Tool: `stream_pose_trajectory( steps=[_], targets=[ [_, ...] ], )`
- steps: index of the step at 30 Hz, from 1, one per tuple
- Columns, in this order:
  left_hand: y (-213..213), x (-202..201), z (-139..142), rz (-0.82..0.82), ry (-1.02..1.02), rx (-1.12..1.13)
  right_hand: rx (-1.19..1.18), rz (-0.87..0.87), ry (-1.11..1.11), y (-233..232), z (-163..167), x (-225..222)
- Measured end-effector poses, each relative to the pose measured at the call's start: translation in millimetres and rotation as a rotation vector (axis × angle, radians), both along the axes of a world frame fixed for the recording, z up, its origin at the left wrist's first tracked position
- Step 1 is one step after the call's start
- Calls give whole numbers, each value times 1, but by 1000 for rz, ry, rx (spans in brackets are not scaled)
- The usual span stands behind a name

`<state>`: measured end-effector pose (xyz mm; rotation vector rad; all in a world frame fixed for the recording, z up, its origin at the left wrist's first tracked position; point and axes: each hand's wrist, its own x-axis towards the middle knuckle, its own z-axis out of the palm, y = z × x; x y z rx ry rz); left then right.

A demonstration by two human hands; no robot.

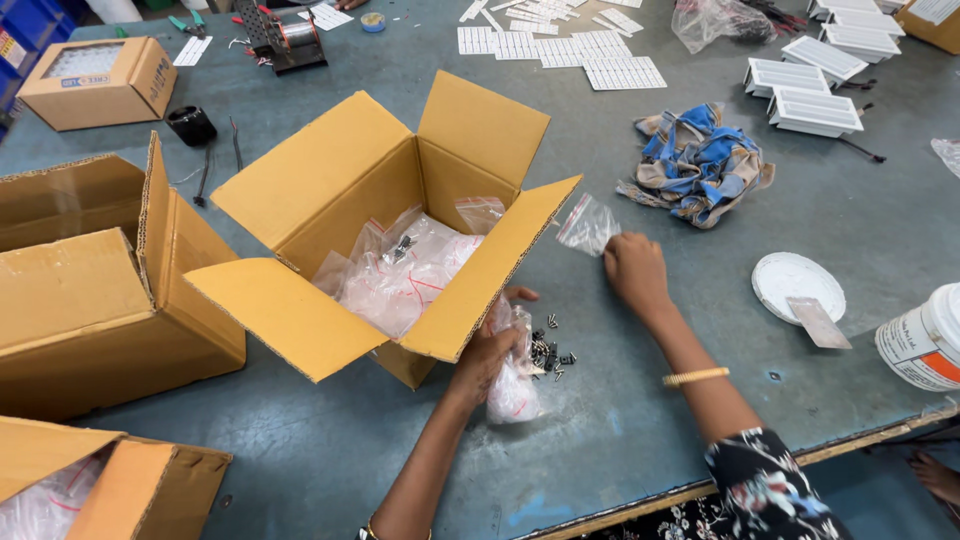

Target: The person repeatedly scoops small metal screws from a pile on the table into clear plastic bags, seals them, and places them into a cardboard box. The process is repeated for multiple bags throughout the clip.

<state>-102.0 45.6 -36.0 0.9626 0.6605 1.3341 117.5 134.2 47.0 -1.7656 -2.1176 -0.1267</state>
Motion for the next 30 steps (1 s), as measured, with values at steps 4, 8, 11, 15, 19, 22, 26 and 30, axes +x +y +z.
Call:
stream_pose_trajectory(
  steps=[4,8,11,15,19,22,26,30],
  targets=[
    [-4,1,15,-107,-1,-85,-222,5,582,-20,-11,27],
    [-15,12,27,-74,176,-24,-472,313,1229,-76,-30,73],
    [-23,19,32,-163,235,-93,-705,140,1409,-116,-47,96],
    [-30,24,32,-341,367,-242,-818,206,1472,-147,-67,109],
    [-30,25,22,-511,379,-219,-839,173,1476,-156,-75,119],
    [-28,21,16,-597,393,-284,-827,139,1454,-158,-74,125],
    [-28,20,15,-592,323,-328,-818,136,1275,-161,-70,121],
    [-31,24,16,-593,342,-371,-844,378,1125,-164,-52,107]
  ],
)
